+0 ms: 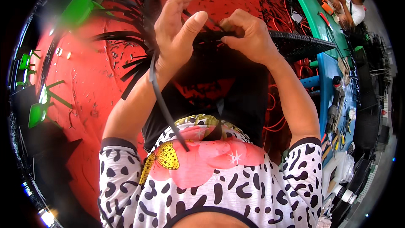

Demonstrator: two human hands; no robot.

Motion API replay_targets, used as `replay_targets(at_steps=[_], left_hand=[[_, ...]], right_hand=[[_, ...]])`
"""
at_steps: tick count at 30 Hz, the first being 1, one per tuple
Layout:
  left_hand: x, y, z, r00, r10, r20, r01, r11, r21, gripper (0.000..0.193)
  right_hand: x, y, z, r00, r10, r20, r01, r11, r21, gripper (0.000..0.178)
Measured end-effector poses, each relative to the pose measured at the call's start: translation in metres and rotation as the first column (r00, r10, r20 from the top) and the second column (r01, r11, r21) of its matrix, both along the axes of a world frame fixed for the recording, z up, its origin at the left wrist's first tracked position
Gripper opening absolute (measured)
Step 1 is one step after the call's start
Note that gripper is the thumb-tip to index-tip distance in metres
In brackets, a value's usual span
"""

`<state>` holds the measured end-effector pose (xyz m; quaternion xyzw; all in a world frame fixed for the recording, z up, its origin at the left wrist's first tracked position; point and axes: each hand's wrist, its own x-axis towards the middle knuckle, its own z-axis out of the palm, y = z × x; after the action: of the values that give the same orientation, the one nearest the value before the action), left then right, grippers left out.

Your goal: The person weaves and secures black straps onto a furniture panel by hand, using a nail gun and pliers to trim and fasten the material.

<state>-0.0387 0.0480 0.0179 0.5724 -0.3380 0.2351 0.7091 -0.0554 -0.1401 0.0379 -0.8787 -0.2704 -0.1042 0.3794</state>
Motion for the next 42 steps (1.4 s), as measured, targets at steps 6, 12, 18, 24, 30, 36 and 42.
replay_targets(at_steps=[6, 12, 18, 24, 30, 36, 42], left_hand=[[-0.027, -0.006, 0.017, 0.902, 0.157, 0.401, -0.287, 0.913, 0.289, 0.045], [-0.051, -0.038, 0.016, 0.750, -0.031, 0.661, -0.251, 0.910, 0.329, 0.028], [-0.003, -0.018, 0.005, 0.776, 0.162, 0.609, -0.568, 0.599, 0.564, 0.018], [-0.005, -0.013, 0.014, 0.916, 0.168, 0.363, -0.395, 0.235, 0.888, 0.011], [0.012, 0.003, 0.012, 0.989, 0.026, 0.145, -0.142, 0.428, 0.892, 0.010], [-0.009, -0.012, 0.002, 0.910, 0.208, 0.358, -0.412, 0.390, 0.824, 0.014], [-0.015, -0.018, -0.005, 0.896, 0.230, 0.380, -0.442, 0.384, 0.810, 0.016]], right_hand=[[0.002, -0.010, -0.011, 0.956, 0.254, -0.145, -0.137, 0.826, 0.547, 0.022], [0.000, -0.003, -0.023, 0.995, 0.099, -0.004, -0.084, 0.858, 0.507, 0.014], [-0.013, 0.004, -0.027, 0.948, -0.137, 0.286, 0.019, 0.925, 0.380, 0.008], [-0.025, 0.016, -0.020, 0.994, -0.105, 0.033, 0.064, 0.792, 0.608, 0.018], [-0.028, 0.028, -0.008, 0.969, -0.011, -0.248, 0.184, 0.704, 0.686, 0.026], [-0.035, 0.023, 0.006, 0.980, -0.061, -0.192, 0.173, 0.744, 0.646, 0.027], [-0.041, 0.021, 0.026, 0.967, -0.026, -0.255, 0.181, 0.774, 0.607, 0.027]])
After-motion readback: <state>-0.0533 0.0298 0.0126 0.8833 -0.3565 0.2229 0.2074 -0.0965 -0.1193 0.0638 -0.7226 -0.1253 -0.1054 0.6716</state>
